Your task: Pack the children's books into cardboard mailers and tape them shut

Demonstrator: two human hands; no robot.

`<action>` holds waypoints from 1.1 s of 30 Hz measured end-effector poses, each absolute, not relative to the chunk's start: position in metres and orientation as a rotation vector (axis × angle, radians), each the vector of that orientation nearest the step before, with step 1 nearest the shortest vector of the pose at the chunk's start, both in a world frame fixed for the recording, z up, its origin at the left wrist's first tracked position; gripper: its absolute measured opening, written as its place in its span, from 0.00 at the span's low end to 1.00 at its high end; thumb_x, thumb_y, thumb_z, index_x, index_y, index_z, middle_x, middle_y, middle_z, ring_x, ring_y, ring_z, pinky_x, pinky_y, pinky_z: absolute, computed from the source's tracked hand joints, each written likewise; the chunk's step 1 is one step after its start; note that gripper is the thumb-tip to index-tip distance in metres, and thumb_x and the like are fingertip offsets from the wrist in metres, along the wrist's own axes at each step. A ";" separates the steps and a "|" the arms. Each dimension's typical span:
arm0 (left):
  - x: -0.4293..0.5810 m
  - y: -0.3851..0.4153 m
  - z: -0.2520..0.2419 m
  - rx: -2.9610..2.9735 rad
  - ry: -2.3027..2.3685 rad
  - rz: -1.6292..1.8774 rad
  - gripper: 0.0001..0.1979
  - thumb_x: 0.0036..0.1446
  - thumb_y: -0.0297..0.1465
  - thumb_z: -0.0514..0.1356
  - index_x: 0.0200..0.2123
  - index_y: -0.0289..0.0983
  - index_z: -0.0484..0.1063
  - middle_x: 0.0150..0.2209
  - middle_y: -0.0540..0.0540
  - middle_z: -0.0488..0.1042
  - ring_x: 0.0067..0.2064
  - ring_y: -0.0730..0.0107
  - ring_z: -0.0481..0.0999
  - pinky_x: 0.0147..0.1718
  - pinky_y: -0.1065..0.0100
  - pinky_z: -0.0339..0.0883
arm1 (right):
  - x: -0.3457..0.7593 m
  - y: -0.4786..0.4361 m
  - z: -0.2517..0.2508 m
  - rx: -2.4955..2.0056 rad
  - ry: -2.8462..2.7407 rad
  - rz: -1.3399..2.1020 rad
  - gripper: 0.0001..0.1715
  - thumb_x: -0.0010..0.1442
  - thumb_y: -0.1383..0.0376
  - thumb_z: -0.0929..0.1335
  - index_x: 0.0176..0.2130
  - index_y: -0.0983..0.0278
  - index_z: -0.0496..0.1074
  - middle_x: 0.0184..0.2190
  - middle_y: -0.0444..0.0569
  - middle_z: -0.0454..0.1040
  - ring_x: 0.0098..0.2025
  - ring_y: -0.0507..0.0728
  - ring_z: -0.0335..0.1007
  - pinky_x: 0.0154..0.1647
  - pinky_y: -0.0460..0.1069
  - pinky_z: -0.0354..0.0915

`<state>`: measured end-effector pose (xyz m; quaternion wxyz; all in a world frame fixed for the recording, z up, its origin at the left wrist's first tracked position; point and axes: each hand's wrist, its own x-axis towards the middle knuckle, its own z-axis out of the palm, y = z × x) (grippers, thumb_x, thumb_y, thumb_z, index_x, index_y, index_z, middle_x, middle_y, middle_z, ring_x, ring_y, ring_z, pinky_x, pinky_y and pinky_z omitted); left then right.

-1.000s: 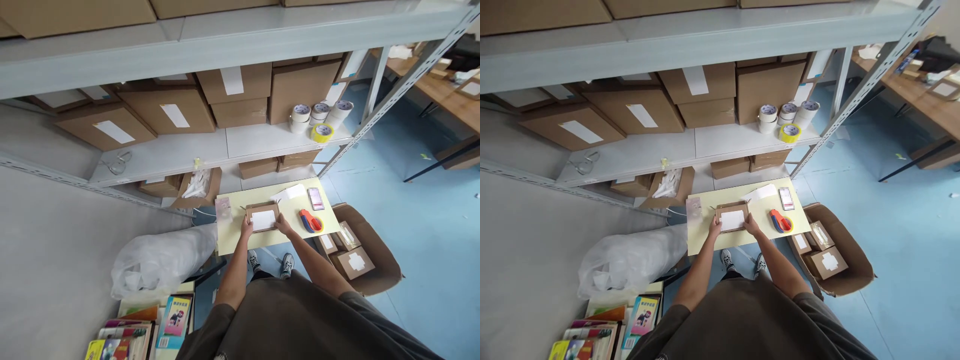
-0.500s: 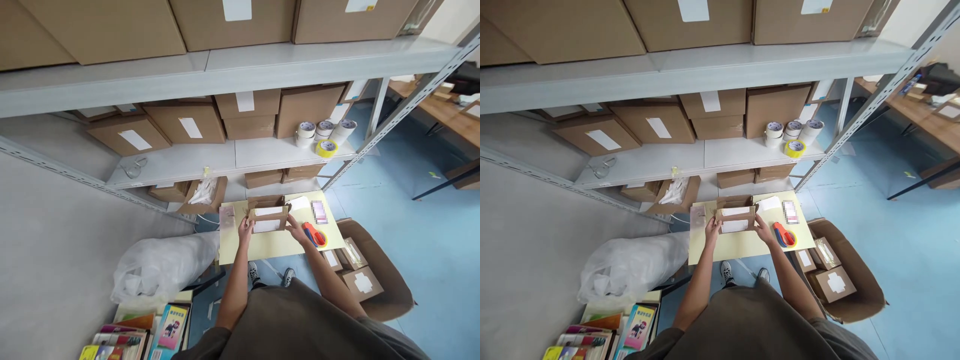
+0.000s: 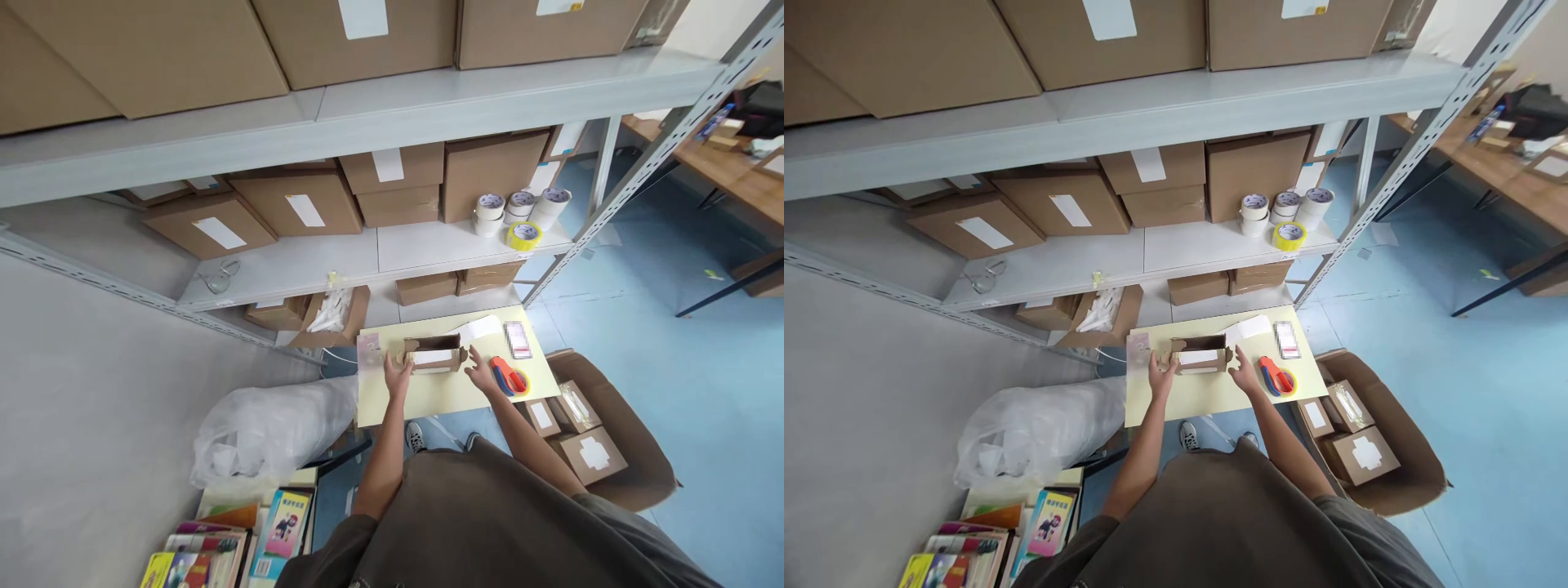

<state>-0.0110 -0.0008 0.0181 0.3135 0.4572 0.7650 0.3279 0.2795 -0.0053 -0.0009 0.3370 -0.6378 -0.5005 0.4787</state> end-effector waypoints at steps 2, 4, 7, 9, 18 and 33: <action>-0.016 0.009 0.030 1.398 2.081 0.844 0.31 0.68 0.41 0.61 0.71 0.41 0.64 0.72 0.36 0.64 0.73 0.47 0.62 0.70 0.51 0.60 | 0.278 -0.001 0.008 -1.632 -1.314 1.028 0.35 0.60 0.61 0.67 0.65 0.59 0.73 0.62 0.57 0.76 0.63 0.66 0.73 0.63 0.63 0.71; -0.012 0.020 0.040 1.661 2.017 0.704 0.26 0.69 0.39 0.58 0.67 0.41 0.71 0.71 0.37 0.65 0.73 0.46 0.61 0.71 0.51 0.57 | 0.271 0.005 0.015 -1.574 -1.413 0.959 0.27 0.64 0.60 0.64 0.59 0.61 0.77 0.56 0.57 0.80 0.58 0.65 0.76 0.62 0.62 0.72; 0.001 0.036 0.049 1.814 1.912 0.380 0.22 0.69 0.42 0.59 0.60 0.41 0.77 0.72 0.37 0.64 0.71 0.41 0.62 0.69 0.48 0.58 | 0.256 0.018 0.019 -1.493 -1.681 1.013 0.27 0.65 0.62 0.63 0.60 0.60 0.77 0.59 0.57 0.79 0.63 0.66 0.73 0.67 0.63 0.67; 0.005 0.042 0.050 1.725 1.917 0.241 0.22 0.69 0.47 0.58 0.55 0.40 0.80 0.72 0.37 0.64 0.70 0.41 0.65 0.67 0.47 0.61 | 0.251 0.026 0.018 -1.520 -1.833 1.054 0.33 0.65 0.63 0.65 0.67 0.60 0.71 0.67 0.57 0.72 0.70 0.67 0.64 0.72 0.64 0.61; -0.013 0.024 0.026 1.631 1.585 0.299 0.13 0.61 0.43 0.69 0.36 0.39 0.83 0.72 0.37 0.66 0.77 0.45 0.55 0.70 0.51 0.60 | 0.267 0.052 0.012 -1.653 -2.006 1.203 0.45 0.66 0.64 0.64 0.78 0.57 0.54 0.77 0.56 0.54 0.72 0.68 0.61 0.70 0.61 0.62; 0.039 0.012 0.022 2.001 1.761 -0.325 0.25 0.64 0.32 0.64 0.64 0.46 0.76 0.79 0.46 0.50 0.79 0.37 0.42 0.71 0.42 0.54 | 0.232 0.097 0.005 -2.087 -2.642 0.929 0.65 0.61 0.66 0.73 0.80 0.52 0.35 0.80 0.60 0.41 0.80 0.77 0.35 0.73 0.68 0.47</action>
